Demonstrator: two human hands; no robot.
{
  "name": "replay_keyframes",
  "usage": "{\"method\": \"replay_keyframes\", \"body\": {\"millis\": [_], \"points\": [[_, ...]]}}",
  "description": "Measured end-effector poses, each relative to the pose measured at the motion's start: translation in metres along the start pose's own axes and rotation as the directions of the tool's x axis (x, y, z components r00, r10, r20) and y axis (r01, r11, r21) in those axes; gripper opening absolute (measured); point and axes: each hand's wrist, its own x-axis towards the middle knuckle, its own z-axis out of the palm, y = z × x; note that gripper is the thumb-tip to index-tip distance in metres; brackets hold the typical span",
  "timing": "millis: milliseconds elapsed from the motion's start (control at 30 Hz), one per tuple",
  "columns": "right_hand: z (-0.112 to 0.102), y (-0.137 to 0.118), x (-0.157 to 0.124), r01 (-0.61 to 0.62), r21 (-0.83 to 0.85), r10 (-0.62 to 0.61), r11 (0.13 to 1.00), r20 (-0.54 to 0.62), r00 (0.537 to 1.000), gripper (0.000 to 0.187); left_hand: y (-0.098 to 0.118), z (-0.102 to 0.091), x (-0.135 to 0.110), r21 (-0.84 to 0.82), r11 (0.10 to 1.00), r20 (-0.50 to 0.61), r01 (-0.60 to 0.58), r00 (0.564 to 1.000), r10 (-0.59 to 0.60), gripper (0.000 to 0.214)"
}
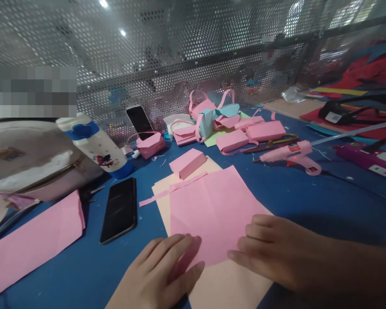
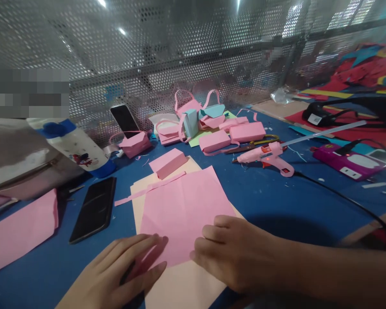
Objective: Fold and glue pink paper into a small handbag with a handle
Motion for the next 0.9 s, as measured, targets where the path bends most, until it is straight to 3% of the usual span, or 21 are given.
{"method": "replay_keyframes", "body": {"millis": [233,400,533,700,800,900], "points": [[-0.008,-0.002,-0.029,-0.067,-0.131,0.06,0.989,-0.056,0.997,0.048,-0.01,-0.005,-0.035,0.086,0.996,0.028,-0.012,1.0,0.01,0.045],[-0.013,-0.007,-0.046,-0.163,-0.251,0.145,0.954,-0.089,0.985,0.045,-0.013,-0.006,-0.045,0.106,0.992,0.052,0.065,0.996,-0.071,0.052],[-0.018,-0.011,-0.06,-0.209,-0.304,0.187,0.929,-0.099,0.977,0.043,-0.016,-0.007,-0.046,0.145,0.988,0.039,-0.044,0.999,0.039,0.056],[-0.018,-0.014,-0.08,-0.271,-0.341,0.232,0.9,-0.151,0.961,0.044,-0.011,-0.009,-0.046,0.075,0.995,0.058,0.067,0.996,-0.072,0.056],[-0.019,-0.014,-0.086,-0.253,-0.345,0.226,0.904,-0.117,0.967,0.045,-0.006,-0.016,-0.039,-0.012,0.997,0.032,0.076,0.997,-0.076,0.056],[-0.028,-0.009,-0.082,-0.306,-0.289,0.305,0.907,-0.049,0.951,0.036,0.001,-0.025,-0.02,-0.068,0.992,0.022,0.105,0.994,-0.104,0.053]]}}
